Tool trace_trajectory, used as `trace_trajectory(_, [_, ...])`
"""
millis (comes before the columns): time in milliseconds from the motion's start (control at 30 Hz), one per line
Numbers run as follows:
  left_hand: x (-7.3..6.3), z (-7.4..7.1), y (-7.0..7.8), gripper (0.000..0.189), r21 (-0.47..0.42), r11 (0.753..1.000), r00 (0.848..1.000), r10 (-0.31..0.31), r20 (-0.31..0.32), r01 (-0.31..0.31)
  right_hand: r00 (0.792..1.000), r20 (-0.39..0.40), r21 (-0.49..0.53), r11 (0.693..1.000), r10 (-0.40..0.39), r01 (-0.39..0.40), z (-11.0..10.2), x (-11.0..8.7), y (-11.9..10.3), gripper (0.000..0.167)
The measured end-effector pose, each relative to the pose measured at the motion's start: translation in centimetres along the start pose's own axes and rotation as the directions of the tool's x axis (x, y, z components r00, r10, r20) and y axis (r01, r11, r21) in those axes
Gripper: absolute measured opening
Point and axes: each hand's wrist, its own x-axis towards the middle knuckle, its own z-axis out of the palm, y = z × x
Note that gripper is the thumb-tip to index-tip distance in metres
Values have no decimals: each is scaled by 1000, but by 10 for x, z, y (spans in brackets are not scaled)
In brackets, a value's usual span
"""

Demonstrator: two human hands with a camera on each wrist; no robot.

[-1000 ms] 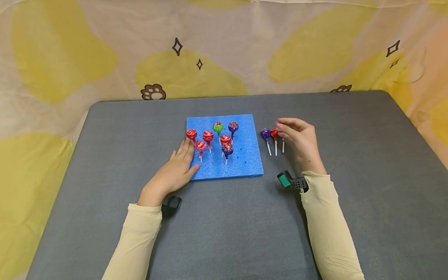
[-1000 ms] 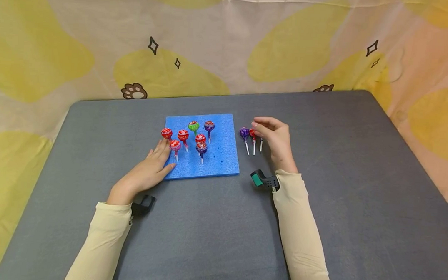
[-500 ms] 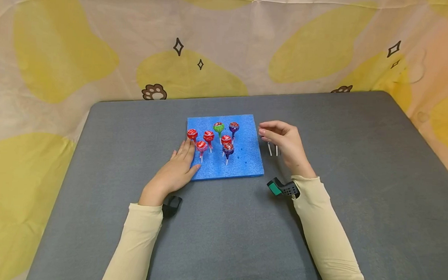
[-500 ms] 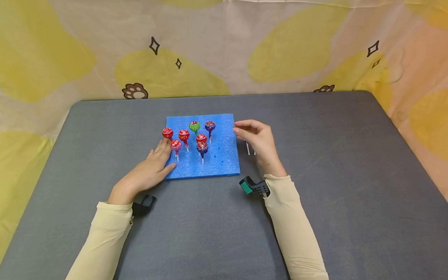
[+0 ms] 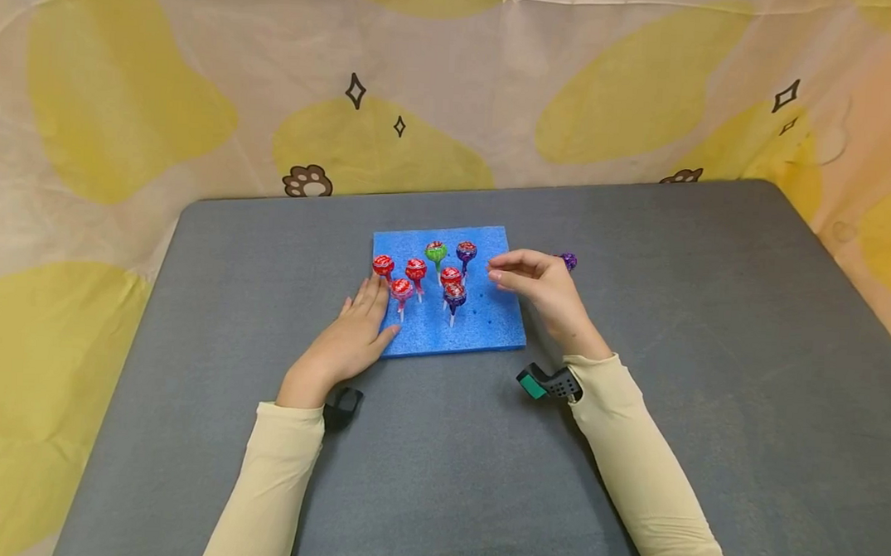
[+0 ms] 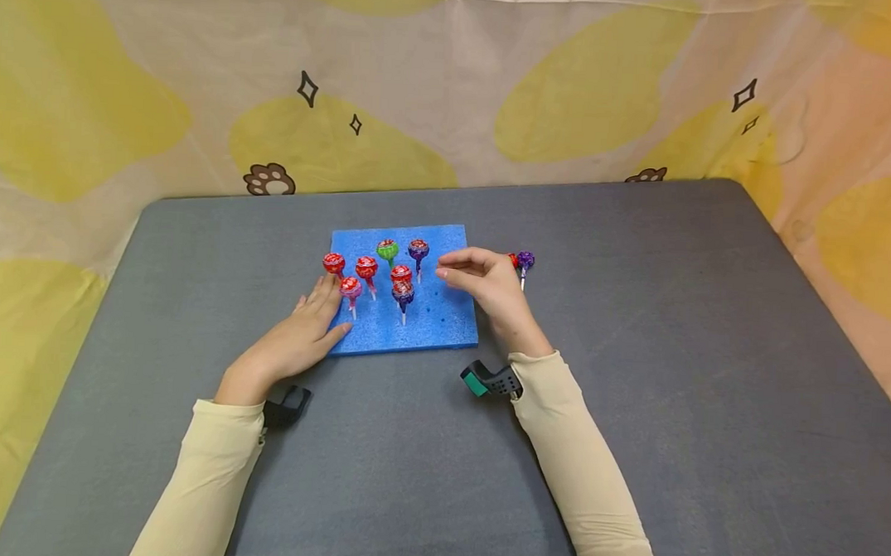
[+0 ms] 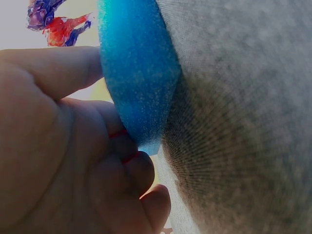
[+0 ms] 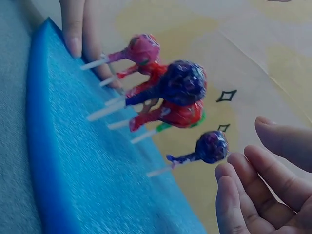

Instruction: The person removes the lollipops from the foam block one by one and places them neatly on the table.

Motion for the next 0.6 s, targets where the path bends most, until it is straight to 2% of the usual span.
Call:
trace_trajectory(200, [0, 0, 1, 68, 12, 1000, 1000, -3, 3, 3, 999, 39, -9, 1000, 0, 1, 6, 0, 2, 25])
trace_trajectory(467, [0, 0, 2, 68, 53, 998, 1000, -22, 4, 22, 996, 84, -42, 999, 38, -34, 15, 0, 4, 26])
trace_trajectory(600, [0, 0, 2, 68, 51, 998, 1000, -22, 3, 22, 994, 104, -24, 999, 42, -40, 19, -1, 5, 25])
